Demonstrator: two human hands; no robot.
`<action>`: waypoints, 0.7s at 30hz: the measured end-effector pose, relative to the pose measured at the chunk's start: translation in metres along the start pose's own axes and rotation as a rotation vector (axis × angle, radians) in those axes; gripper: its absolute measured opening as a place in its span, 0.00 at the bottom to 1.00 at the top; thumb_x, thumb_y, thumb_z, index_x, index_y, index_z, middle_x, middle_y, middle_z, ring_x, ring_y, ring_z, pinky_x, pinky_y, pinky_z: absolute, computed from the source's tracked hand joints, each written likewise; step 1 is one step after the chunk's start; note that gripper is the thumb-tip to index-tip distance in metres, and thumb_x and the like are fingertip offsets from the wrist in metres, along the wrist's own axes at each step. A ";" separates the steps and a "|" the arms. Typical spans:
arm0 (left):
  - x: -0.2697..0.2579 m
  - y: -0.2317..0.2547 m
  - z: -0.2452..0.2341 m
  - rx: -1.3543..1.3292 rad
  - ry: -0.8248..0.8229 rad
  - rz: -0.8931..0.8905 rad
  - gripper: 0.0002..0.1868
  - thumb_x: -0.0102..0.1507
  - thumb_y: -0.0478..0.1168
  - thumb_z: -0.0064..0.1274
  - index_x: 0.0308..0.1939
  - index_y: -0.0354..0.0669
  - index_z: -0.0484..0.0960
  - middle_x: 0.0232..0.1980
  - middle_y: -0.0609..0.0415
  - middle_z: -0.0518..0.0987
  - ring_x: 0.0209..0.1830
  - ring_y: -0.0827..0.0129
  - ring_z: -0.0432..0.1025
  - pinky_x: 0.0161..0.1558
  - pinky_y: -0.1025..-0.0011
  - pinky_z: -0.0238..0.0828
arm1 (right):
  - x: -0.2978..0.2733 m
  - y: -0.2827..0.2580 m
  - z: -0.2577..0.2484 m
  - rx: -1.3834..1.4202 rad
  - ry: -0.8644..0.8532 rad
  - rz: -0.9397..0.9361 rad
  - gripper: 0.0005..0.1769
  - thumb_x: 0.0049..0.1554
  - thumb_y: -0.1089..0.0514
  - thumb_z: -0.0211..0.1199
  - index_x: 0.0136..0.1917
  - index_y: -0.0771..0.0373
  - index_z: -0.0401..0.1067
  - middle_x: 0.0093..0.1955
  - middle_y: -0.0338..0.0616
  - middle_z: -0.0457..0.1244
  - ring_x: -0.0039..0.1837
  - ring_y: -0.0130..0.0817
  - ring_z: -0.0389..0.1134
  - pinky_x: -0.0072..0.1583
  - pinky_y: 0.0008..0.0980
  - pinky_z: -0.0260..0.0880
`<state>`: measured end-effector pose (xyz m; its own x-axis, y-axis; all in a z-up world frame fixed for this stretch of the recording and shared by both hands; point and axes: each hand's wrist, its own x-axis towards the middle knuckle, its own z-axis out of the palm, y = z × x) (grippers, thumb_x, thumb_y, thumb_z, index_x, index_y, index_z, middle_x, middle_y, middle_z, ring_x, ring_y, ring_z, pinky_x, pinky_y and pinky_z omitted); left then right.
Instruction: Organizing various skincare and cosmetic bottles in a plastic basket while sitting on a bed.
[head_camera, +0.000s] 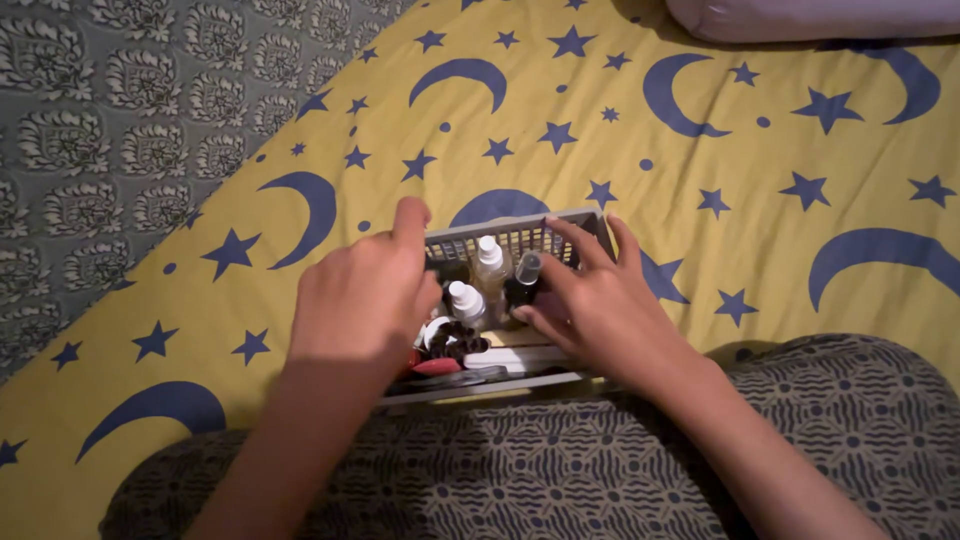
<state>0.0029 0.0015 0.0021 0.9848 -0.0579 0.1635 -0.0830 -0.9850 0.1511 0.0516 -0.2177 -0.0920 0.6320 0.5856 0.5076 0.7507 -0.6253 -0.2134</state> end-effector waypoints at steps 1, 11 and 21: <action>0.000 -0.001 0.001 -0.001 0.001 -0.002 0.21 0.58 0.38 0.55 0.53 0.40 0.69 0.34 0.42 0.82 0.36 0.42 0.77 0.36 0.47 0.70 | 0.001 -0.003 0.000 0.000 -0.001 -0.002 0.25 0.52 0.45 0.69 0.53 0.68 0.73 0.57 0.61 0.68 0.73 0.52 0.58 0.71 0.65 0.45; 0.005 -0.007 -0.003 -0.050 0.351 0.215 0.12 0.67 0.43 0.54 0.53 0.45 0.78 0.40 0.47 0.84 0.34 0.47 0.78 0.32 0.53 0.72 | 0.003 -0.004 0.010 -0.123 -0.075 0.034 0.24 0.47 0.43 0.71 0.49 0.62 0.74 0.52 0.56 0.71 0.67 0.53 0.62 0.63 0.56 0.55; 0.004 -0.002 -0.022 -0.070 0.430 0.276 0.09 0.69 0.43 0.57 0.50 0.45 0.80 0.39 0.51 0.84 0.31 0.54 0.78 0.31 0.60 0.72 | 0.008 -0.011 0.025 -0.187 -0.238 0.142 0.30 0.44 0.42 0.73 0.54 0.60 0.76 0.44 0.52 0.71 0.64 0.50 0.64 0.62 0.55 0.55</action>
<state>0.0037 0.0066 0.0236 0.7743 -0.2271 0.5907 -0.3552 -0.9285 0.1086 0.0531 -0.1935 -0.1070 0.7717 0.5757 0.2701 0.6172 -0.7805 -0.0998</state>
